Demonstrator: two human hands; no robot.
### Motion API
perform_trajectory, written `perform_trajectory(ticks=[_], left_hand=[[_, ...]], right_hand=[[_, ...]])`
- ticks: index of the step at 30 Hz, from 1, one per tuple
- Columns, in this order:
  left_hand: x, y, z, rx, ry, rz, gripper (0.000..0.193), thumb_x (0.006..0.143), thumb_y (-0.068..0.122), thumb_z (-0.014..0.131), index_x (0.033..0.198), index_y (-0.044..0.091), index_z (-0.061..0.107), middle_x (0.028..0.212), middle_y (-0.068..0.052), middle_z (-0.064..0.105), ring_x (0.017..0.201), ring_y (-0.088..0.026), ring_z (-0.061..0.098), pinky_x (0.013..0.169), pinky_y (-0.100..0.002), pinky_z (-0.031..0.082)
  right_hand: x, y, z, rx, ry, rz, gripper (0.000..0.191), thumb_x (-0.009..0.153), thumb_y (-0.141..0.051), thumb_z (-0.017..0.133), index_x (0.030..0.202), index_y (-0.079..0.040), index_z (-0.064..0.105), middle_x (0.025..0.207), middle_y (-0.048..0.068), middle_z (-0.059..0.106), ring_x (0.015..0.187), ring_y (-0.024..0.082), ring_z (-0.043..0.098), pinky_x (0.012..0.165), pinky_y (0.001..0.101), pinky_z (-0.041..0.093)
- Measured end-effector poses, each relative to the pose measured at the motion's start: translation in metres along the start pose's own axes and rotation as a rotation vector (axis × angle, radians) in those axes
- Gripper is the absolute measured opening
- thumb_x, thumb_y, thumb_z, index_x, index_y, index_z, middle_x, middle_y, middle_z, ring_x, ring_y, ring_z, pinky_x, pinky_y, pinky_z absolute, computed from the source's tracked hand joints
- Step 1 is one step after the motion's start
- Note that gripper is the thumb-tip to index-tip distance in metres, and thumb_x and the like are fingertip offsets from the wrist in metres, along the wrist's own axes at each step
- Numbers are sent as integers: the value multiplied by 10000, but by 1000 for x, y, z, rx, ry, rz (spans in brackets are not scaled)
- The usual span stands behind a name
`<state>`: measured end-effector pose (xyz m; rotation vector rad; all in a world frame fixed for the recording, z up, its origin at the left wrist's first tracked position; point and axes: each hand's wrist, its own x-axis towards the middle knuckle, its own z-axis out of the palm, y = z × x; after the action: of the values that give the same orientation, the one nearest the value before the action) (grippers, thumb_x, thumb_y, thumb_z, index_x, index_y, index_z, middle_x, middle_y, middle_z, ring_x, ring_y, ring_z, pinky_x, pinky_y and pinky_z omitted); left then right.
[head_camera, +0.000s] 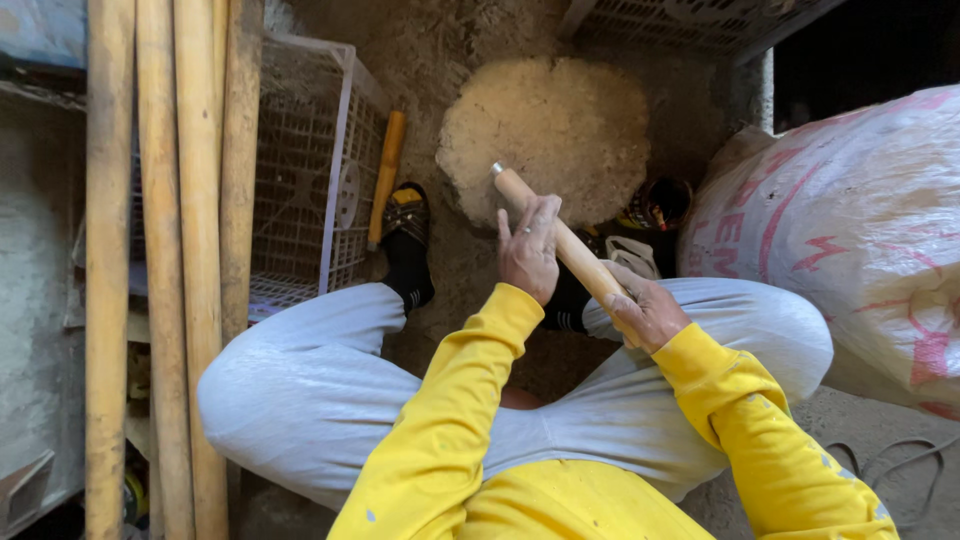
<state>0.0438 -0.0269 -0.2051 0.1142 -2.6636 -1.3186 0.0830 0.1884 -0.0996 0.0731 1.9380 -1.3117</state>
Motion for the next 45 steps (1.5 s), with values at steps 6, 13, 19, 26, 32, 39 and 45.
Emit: perform_trajectory(ticks=[6,13,19,26,32,39,45], left_hand=[[3,-2,-3,56,36,-14,500,1052,141,459,1551,138,422,1503,-69,587,1455,-312,469,1268,-582,146],[6,5,-2,-29,23,-15,488,991,96,528,1472,175,509,1470,-60,613,1411,-288,532,1281,-583,184],[11,42,-29,84,-98,-67,437,961,61,554,1387,158,576,1397,-106,617,1396,-330,532,1304,-560,260],[1,50,-28,-21,-67,6,451,1011,112,447,1451,140,544,1502,-88,589,1386,-270,523,1293,-586,141],[54,4,-25,19,17,-69,408,1040,183,507,1446,167,553,1454,-67,620,1425,-279,497,1262,-535,146],[-14,70,-36,71,56,180,485,976,53,479,1458,107,507,1468,-154,599,1454,-336,481,1273,-627,199],[-13,51,-27,-90,-13,126,425,991,80,500,1411,129,546,1411,-120,640,1418,-314,515,1258,-628,212]], right_hand=[[0,1,0,173,-67,35,736,870,-490,596,1510,-141,499,656,-16,476,501,91,424,432,262,368],[1,-2,-1,74,-70,-30,759,889,-568,546,1510,-133,503,638,-18,462,489,79,442,429,250,390],[1,-4,-4,182,-67,105,722,834,-501,560,1473,-168,507,640,18,519,440,102,449,383,253,348],[3,2,-7,207,-79,118,643,868,-425,546,1450,-154,534,687,46,543,452,117,478,373,260,357],[-8,12,-2,-376,161,-81,786,818,-236,690,1558,-176,430,966,75,689,674,233,652,598,349,543],[-10,13,3,-252,115,-25,804,813,-230,686,1577,-188,439,740,115,621,563,193,577,557,343,494],[-11,8,8,-107,92,16,776,811,-223,642,1554,-154,428,756,52,622,518,137,544,486,296,481]])
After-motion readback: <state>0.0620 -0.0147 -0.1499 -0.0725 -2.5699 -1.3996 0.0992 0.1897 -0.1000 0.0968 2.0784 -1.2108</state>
